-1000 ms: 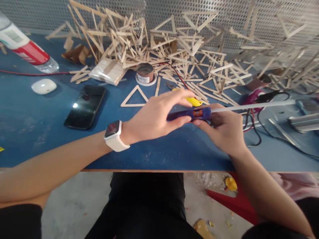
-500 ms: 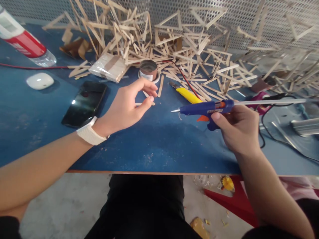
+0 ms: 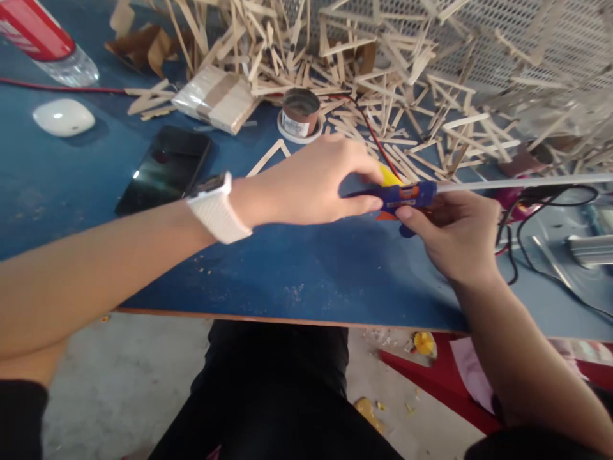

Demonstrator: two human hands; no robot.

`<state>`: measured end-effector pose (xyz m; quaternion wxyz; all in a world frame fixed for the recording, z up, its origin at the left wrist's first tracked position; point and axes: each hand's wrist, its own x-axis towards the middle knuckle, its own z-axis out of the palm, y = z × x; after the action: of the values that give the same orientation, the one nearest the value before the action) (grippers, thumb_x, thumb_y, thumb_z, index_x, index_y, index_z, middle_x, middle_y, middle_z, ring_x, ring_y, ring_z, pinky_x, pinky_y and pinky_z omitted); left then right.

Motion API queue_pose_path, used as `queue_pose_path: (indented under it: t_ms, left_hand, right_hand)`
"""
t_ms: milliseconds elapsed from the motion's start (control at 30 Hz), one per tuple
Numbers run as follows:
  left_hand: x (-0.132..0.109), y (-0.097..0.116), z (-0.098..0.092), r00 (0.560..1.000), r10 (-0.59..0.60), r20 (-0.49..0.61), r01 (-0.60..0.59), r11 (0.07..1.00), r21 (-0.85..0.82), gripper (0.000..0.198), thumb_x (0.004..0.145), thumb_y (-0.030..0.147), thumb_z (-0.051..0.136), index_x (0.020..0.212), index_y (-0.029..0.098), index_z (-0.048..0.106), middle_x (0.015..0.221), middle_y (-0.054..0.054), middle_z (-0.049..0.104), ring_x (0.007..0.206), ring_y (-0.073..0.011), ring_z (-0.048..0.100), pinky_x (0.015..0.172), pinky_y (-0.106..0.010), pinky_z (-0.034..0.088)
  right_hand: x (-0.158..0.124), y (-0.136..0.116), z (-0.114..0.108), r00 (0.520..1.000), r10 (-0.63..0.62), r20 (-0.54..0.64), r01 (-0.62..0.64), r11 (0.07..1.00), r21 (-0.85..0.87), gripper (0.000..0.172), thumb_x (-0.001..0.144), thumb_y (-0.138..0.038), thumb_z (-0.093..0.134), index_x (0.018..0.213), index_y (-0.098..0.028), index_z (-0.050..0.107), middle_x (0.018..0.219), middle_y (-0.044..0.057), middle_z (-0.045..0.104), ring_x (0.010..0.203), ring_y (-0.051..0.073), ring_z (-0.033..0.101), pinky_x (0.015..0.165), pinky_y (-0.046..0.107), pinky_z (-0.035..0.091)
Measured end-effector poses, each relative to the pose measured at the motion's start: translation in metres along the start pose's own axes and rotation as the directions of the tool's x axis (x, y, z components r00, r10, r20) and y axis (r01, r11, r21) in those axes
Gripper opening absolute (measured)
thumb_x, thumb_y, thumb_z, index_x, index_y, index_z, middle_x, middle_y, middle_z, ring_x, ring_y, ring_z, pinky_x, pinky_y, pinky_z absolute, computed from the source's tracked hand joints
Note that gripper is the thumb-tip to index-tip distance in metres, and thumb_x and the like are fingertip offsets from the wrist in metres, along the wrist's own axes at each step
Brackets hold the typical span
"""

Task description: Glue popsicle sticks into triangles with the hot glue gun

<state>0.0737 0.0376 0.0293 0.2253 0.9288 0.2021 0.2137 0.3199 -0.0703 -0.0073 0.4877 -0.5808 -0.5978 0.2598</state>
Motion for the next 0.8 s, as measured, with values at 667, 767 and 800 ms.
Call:
queue_pose_path:
  t_ms: [667, 767, 800]
  left_hand:
    - [0.030, -0.006, -0.011, 0.988, 0.085, 0.127, -0.098, 0.989, 0.107, 0.049, 0.109, 0.040, 0.065, 0.085, 0.000, 0.078, 0.072, 0.006, 0.047, 0.076, -0.0036, 0.038, 0.073, -0.025, 0.025]
    - [0.031, -0.003, -0.011, 0.986, 0.080, 0.145, -0.099, 0.987, 0.128, 0.050, 0.110, 0.040, 0.061, 0.090, -0.002, 0.079, 0.075, 0.006, 0.049, 0.078, -0.0036, 0.036, 0.076, -0.026, 0.026]
    - [0.031, -0.002, -0.011, 0.986, 0.072, 0.150, -0.094, 0.986, 0.138, 0.051, 0.111, 0.040, 0.060, 0.092, -0.003, 0.079, 0.076, 0.005, 0.050, 0.079, -0.0034, 0.036, 0.076, -0.027, 0.026]
  right_hand:
    - [0.051, 0.003, 0.006, 0.787, -0.514, -0.341, 0.538, 0.842, -0.027, 0.029, 0.093, -0.047, 0.089, 0.095, -0.019, 0.083, 0.075, 0.002, 0.078, 0.067, 0.019, 0.077, 0.057, 0.034, 0.056]
    - [0.052, 0.008, 0.009, 0.763, -0.541, -0.354, 0.555, 0.829, -0.071, 0.029, 0.095, -0.050, 0.087, 0.096, -0.021, 0.083, 0.075, -0.001, 0.078, 0.065, 0.017, 0.076, 0.056, 0.032, 0.056]
    - [0.052, 0.009, 0.009, 0.749, -0.553, -0.364, 0.565, 0.821, -0.084, 0.031, 0.095, -0.052, 0.086, 0.095, -0.021, 0.082, 0.074, -0.002, 0.078, 0.063, 0.017, 0.076, 0.055, 0.032, 0.056]
